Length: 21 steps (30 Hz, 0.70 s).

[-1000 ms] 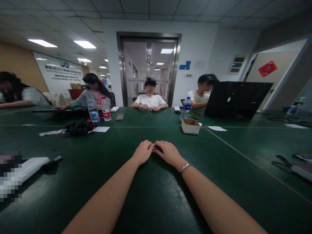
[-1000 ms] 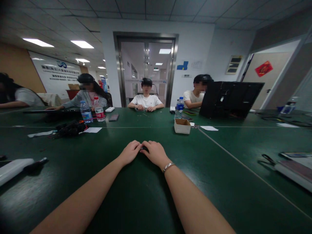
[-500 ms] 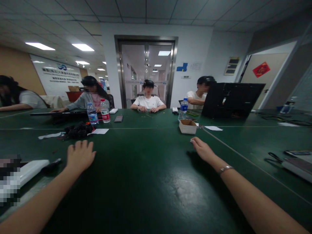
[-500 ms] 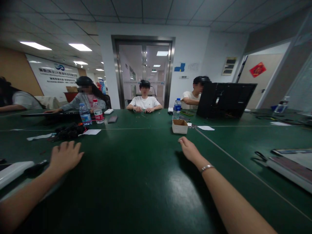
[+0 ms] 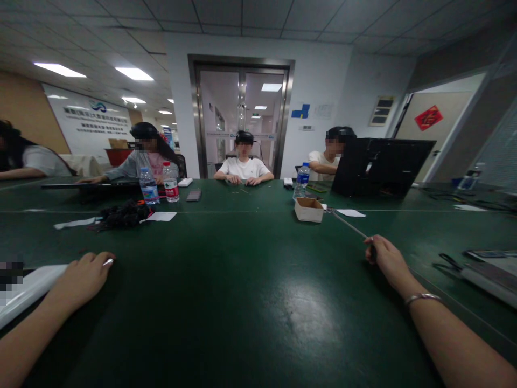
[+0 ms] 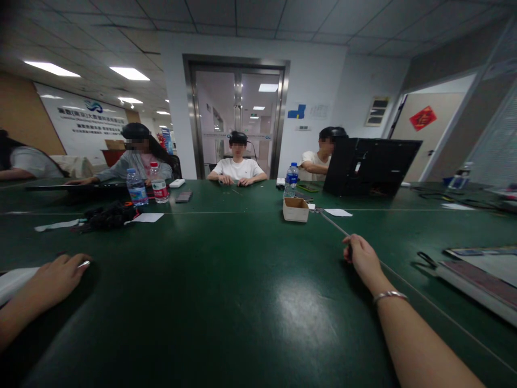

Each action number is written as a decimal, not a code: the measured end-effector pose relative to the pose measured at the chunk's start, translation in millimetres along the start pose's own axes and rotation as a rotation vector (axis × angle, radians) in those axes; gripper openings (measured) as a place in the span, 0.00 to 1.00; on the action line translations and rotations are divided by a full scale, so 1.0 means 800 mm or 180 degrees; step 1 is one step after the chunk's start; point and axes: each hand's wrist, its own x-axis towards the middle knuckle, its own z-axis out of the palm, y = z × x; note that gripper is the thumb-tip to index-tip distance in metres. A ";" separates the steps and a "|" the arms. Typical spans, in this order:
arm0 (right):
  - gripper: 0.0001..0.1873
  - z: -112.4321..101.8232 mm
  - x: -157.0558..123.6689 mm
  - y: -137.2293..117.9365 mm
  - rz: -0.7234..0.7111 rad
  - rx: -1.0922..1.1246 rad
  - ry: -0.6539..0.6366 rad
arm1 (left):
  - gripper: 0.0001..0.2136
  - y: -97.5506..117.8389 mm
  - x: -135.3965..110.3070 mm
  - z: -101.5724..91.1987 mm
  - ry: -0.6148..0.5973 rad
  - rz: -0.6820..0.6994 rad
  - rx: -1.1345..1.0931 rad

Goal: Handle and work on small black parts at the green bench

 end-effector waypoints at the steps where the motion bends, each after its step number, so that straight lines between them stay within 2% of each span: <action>1: 0.19 0.000 0.000 -0.001 -0.0026 -0.0079 -0.0015 | 0.22 -0.003 0.001 0.000 -0.0023 0.0053 -0.0009; 10: 0.22 0.007 0.001 0.003 -0.0381 -0.1226 -0.0067 | 0.22 -0.016 0.006 0.005 -0.0106 0.0242 -0.0162; 13: 0.19 0.004 0.003 0.003 -0.0521 -0.1729 -0.0237 | 0.23 -0.015 0.006 0.004 -0.0125 0.0218 -0.0128; 16: 0.16 -0.004 0.008 0.005 -0.0437 -0.2148 -0.0496 | 0.23 -0.014 0.004 0.003 -0.0133 0.0229 -0.0093; 18: 0.16 -0.010 0.011 0.007 -0.0343 -0.2171 -0.0505 | 0.22 -0.013 0.002 0.002 -0.0123 0.0217 -0.0072; 21: 0.18 -0.013 0.013 0.011 -0.0163 -0.1829 -0.0253 | 0.22 -0.011 0.001 0.001 -0.0145 0.0156 -0.0018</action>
